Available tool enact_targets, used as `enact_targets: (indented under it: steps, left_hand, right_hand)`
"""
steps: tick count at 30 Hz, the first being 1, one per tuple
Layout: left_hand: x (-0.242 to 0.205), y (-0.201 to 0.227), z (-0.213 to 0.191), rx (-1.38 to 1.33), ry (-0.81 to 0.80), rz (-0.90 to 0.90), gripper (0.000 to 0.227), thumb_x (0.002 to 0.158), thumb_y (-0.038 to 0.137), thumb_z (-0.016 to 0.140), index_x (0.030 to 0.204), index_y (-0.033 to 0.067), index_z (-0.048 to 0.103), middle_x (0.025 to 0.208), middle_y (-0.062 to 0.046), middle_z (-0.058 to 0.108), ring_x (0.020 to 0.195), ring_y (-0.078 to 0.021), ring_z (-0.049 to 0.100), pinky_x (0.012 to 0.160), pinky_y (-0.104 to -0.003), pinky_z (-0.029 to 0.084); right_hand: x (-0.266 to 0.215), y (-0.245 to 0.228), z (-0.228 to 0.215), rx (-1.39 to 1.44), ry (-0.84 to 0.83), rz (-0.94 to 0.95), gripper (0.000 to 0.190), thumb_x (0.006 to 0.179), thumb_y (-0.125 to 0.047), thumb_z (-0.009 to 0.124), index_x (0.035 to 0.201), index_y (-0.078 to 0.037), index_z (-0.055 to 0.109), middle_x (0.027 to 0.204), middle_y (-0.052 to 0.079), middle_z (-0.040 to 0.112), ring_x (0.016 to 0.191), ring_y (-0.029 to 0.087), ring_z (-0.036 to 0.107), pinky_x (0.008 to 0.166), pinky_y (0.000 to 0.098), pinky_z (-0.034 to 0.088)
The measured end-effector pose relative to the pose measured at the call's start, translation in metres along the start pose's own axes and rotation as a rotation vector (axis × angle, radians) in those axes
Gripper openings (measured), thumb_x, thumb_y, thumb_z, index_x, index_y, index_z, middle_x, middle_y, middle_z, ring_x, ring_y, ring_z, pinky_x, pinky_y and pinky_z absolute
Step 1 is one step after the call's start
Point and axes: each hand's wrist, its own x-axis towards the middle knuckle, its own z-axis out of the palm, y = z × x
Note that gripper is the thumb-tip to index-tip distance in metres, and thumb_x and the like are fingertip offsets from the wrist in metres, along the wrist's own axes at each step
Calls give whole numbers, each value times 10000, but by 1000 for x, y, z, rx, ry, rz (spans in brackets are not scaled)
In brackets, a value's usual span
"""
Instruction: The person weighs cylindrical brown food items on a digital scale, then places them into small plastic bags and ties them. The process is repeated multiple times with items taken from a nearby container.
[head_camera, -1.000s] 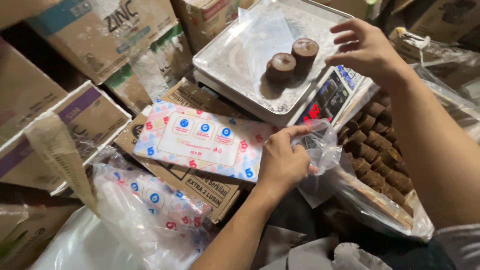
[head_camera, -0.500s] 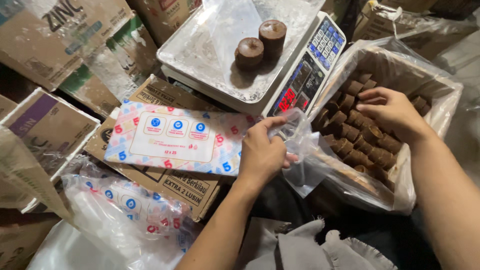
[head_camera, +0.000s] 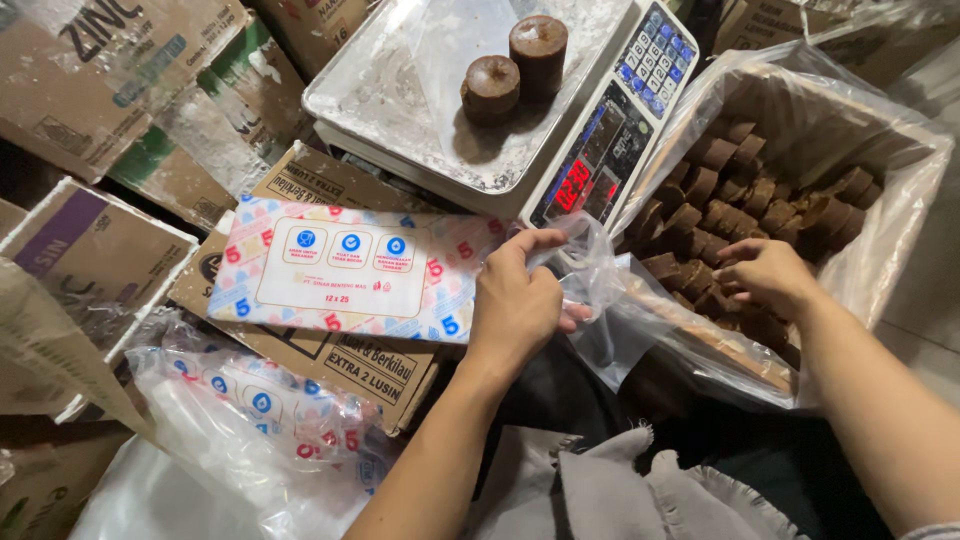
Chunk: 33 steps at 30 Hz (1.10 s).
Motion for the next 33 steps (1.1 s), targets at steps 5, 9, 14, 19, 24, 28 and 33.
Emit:
enact_targets:
  steps: [5, 9, 14, 19, 24, 28, 33]
  left_hand:
    - [2, -2, 3, -16, -14, 14, 508, 818, -44, 382, 1262, -33, 628, 1033, -232, 755, 655, -271, 797, 535, -317, 638]
    - [2, -1, 3, 8, -18, -3, 515, 820, -46, 376, 1268, -32, 628, 1071, -239, 753, 672, -267, 801, 543, -309, 637]
    - [2, 1, 5, -4, -28, 5, 507, 823, -43, 377, 1266, -36, 623, 1115, -228, 735, 674, -273, 799, 536, -316, 634]
    - [2, -2, 0, 5, -27, 9, 509, 828, -39, 383, 1274, -27, 628, 1088, -256, 760, 670, -265, 797, 540, -305, 631]
    - [4, -9, -6, -25, -16, -1, 498, 824, -40, 396, 1260, -24, 637, 1128, -226, 749, 668, -271, 796, 531, -312, 635]
    - [7, -12, -10, -20, -10, 11, 473, 828, -31, 411, 1248, -20, 629, 1163, -185, 739, 672, -278, 799, 523, -319, 631]
    - [11, -12, -11, -22, -3, 12, 469, 837, -25, 411, 1247, -23, 639, 1109, -212, 751, 668, -283, 799, 527, -315, 640]
  right_hand:
    - [-16, -21, 31, -510, 275, 30, 580, 812, -470, 894, 1200, -67, 741, 1216, 184, 726, 1107, 360, 694, 913, 477, 550]
    - [-14, -35, 45, -532, 329, 160, 607, 767, -520, 901, 1100, -29, 770, 1213, 188, 735, 1112, 385, 703, 913, 492, 570]
    - [-2, -32, 45, -397, 399, 233, 505, 763, -466, 914, 1061, -73, 806, 1246, 161, 730, 1143, 371, 695, 977, 489, 542]
    - [-2, -32, 51, -384, 488, 247, 721, 699, -458, 968, 1166, 16, 691, 1207, 207, 726, 1134, 371, 686, 975, 487, 525]
    - [-15, -32, 58, -336, 613, 214, 963, 660, -420, 996, 1315, 77, 495, 1185, 272, 685, 1144, 421, 641, 1025, 503, 453]
    - [-20, -34, 61, -261, 640, 221, 1010, 674, -410, 994, 1335, 89, 416, 1152, 304, 694, 1161, 445, 632, 1082, 510, 424]
    - [-16, -20, 53, -197, 623, 170, 1015, 653, -387, 991, 1316, 104, 400, 1229, 337, 624, 1136, 460, 629, 1004, 525, 479]
